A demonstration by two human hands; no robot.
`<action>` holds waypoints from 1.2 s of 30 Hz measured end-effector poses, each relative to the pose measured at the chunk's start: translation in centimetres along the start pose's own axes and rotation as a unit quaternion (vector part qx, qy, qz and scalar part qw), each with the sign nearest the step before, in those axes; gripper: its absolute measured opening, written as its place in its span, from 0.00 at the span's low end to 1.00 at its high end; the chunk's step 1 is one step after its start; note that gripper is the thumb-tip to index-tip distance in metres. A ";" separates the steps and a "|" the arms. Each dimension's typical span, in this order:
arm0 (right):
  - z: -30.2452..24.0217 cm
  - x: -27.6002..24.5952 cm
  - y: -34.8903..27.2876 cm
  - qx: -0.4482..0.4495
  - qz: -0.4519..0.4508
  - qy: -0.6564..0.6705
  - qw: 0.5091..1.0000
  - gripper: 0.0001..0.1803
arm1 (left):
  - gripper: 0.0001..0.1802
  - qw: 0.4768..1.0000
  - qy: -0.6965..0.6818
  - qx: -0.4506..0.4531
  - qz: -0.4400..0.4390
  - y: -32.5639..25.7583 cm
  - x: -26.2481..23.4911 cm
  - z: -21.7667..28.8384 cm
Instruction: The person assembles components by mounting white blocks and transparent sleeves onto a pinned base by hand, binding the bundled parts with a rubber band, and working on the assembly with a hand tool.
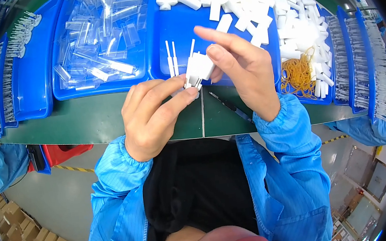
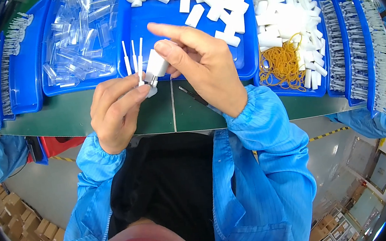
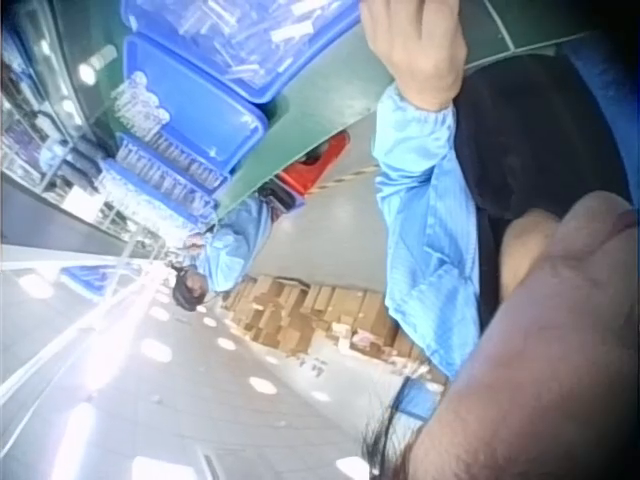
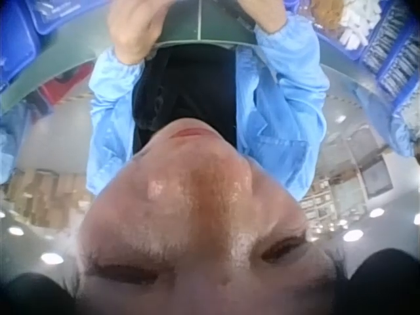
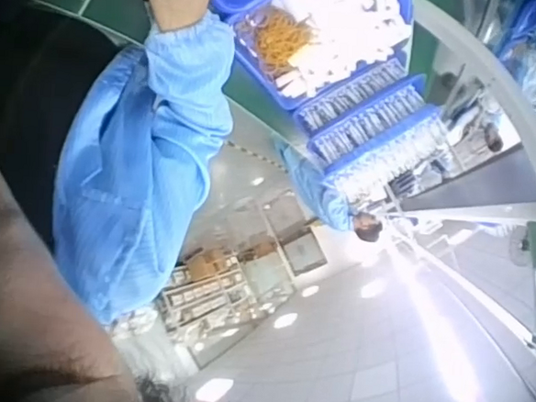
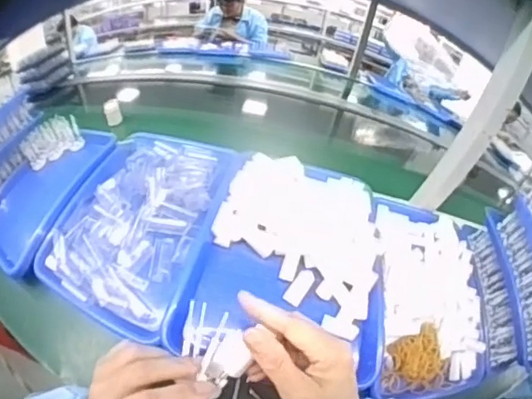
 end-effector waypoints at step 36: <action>-0.3 0.2 -0.8 0.003 -0.165 0.119 0.979 0.13 | 0.19 0.810 -0.492 -0.287 0.142 -3.8 2.5 -4.2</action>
Point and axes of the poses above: each hand's wrist, its own y-axis towards the middle knuckle, its own x-axis out of the palm, z = x × y, the point moved 10 cm from there along y, towards the middle knuckle, and after that the axes turned 12 degrees about x, right-handed, at the moved point
